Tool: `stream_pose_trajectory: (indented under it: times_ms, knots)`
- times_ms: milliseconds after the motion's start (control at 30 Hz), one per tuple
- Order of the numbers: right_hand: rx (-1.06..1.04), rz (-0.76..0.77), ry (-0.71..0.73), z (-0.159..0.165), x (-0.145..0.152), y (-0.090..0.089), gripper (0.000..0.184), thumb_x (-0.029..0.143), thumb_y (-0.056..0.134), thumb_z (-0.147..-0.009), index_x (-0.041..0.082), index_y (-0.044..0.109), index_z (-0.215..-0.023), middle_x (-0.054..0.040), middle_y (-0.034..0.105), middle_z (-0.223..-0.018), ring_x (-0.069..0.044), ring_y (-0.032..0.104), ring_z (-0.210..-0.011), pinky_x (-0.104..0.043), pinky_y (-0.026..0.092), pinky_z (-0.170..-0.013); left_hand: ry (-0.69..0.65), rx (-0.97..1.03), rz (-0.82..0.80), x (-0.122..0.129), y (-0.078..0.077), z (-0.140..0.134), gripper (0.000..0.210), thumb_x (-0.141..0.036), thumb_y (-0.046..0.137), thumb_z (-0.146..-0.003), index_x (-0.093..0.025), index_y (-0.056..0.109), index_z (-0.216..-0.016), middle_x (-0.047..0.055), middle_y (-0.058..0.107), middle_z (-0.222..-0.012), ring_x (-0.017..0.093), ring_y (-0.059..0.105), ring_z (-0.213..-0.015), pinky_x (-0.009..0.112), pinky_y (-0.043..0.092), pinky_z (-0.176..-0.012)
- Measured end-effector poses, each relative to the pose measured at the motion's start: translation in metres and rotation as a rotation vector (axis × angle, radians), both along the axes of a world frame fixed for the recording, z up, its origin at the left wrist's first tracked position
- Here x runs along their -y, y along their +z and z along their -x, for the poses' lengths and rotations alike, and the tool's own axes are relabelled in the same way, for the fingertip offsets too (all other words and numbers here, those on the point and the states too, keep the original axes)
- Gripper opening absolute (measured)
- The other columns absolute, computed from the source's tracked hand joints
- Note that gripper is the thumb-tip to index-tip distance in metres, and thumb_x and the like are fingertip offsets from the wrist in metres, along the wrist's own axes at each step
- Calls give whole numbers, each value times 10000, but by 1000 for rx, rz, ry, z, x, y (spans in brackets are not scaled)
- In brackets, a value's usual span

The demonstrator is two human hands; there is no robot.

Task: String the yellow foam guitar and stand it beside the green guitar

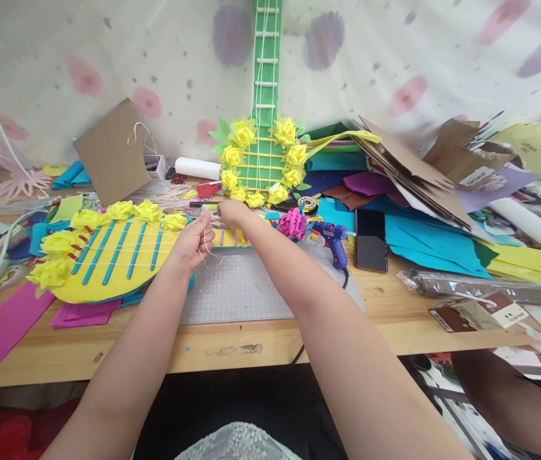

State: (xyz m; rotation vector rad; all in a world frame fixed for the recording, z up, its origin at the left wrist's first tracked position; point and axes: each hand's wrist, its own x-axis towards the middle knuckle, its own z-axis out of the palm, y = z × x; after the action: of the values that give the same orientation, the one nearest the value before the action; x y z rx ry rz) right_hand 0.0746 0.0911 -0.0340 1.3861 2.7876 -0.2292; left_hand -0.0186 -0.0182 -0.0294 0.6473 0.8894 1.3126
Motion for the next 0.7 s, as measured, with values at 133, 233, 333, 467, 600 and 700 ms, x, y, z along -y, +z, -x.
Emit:
stream_pose_trajectory:
  times_ms: [133, 233, 333, 467, 600, 700]
  knots:
    - [104, -48, 14, 0, 5, 1, 264, 233, 482, -820, 125, 623, -1015, -174, 629, -1067, -252, 599, -933, -299, 442, -722, -4, -96, -38, 0, -4, 2, 274, -342, 721, -637, -145, 543, -706, -125, 199, -429, -8, 163, -325, 124, 81, -312]
    - [133, -105, 7, -5, 7, 5, 250, 223, 533, -786, 99, 631, -979, -190, 640, -1029, -281, 596, -947, -337, 444, -755, -29, -181, -61, 1, -5, 2, 244, -313, 722, -630, -136, 578, -717, -121, 212, -421, -10, 175, -327, 126, 91, -324]
    - [87, -149, -79, -14, 7, 14, 214, 219, 556, -766, 107, 636, -929, -182, 648, -995, -287, 597, -940, -348, 443, -754, -47, -205, -52, 1, -6, 2, 240, -322, 710, -641, -130, 598, -733, -121, 202, -422, -11, 158, -330, 129, 77, -333]
    - [-62, -259, -242, -28, 4, 31, 188, 196, 523, -768, 133, 600, -927, -141, 634, -1004, -260, 600, -900, -337, 442, -736, -85, -200, -60, 0, -6, 4, 266, -335, 712, -640, -125, 616, -772, -119, 196, -442, -8, 146, -346, 131, 64, -337]
    - [-313, -271, -415, -38, -4, 46, 166, 185, 501, -778, 155, 538, -937, -112, 610, -970, -238, 583, -868, -352, 445, -731, -113, -174, -47, 1, -6, 6, 298, -337, 711, -641, -121, 624, -826, -119, 182, -459, -5, 135, -358, 130, 59, -340]
    - [-650, -126, -458, -49, -12, 55, 159, 224, 485, -798, 183, 483, -951, -62, 576, -846, -199, 571, -778, -337, 458, -667, -131, -159, -33, 1, -6, 7, 298, -332, 693, -655, -117, 624, -848, -122, 157, -465, -4, 123, -360, 129, 53, -344]
